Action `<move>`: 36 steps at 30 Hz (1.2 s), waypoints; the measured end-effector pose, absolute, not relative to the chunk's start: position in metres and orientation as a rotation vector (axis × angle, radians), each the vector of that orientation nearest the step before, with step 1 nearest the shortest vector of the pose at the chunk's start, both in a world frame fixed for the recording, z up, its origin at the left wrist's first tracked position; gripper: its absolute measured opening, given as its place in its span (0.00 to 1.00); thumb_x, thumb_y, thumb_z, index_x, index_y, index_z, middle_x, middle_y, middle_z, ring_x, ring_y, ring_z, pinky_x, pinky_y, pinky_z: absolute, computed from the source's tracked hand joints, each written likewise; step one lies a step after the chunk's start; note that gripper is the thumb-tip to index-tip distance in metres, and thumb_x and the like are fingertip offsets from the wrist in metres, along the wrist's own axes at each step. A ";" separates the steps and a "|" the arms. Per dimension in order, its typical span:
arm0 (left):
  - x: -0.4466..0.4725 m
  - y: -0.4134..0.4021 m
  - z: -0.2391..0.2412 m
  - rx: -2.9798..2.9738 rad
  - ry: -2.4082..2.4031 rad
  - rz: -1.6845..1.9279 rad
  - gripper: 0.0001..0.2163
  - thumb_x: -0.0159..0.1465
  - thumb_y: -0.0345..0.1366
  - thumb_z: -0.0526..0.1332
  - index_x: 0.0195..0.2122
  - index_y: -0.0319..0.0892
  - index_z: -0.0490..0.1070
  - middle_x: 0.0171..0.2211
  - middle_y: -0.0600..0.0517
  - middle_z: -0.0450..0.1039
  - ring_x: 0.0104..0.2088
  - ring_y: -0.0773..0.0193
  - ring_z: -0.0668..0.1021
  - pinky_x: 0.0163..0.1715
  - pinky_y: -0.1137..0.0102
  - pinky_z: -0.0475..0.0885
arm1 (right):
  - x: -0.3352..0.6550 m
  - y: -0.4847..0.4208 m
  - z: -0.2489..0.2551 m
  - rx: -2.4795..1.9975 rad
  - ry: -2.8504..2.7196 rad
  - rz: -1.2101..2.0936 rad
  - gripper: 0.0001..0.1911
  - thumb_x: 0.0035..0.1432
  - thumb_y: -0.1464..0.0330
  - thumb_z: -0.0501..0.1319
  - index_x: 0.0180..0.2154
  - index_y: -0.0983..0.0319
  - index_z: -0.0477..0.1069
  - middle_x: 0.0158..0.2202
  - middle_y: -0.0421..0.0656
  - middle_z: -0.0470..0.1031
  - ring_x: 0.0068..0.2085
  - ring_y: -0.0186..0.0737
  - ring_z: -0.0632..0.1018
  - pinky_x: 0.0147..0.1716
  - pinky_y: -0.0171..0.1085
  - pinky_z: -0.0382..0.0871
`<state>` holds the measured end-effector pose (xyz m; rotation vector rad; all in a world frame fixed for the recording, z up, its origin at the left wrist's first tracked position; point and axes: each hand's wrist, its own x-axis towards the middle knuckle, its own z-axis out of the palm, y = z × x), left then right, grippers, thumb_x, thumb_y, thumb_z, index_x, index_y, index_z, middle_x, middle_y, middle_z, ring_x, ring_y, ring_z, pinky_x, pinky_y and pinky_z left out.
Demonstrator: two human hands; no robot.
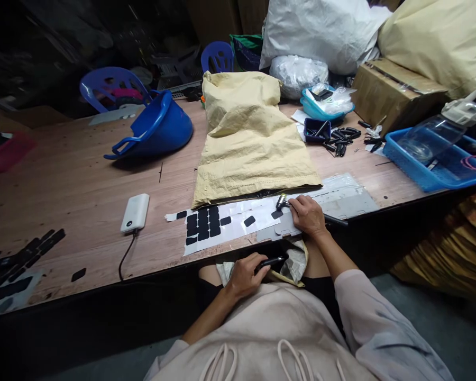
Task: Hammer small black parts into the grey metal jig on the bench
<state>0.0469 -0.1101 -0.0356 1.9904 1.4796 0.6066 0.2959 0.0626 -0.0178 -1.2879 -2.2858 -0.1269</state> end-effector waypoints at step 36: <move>0.072 0.095 0.026 2.088 1.989 0.606 0.05 0.67 0.35 0.66 0.41 0.45 0.81 0.47 0.44 0.77 0.53 0.49 0.76 0.53 0.58 0.70 | 0.293 0.061 -0.017 -1.296 -2.291 -0.135 0.12 0.69 0.68 0.57 0.48 0.58 0.78 0.39 0.47 0.75 0.41 0.46 0.70 0.42 0.42 0.63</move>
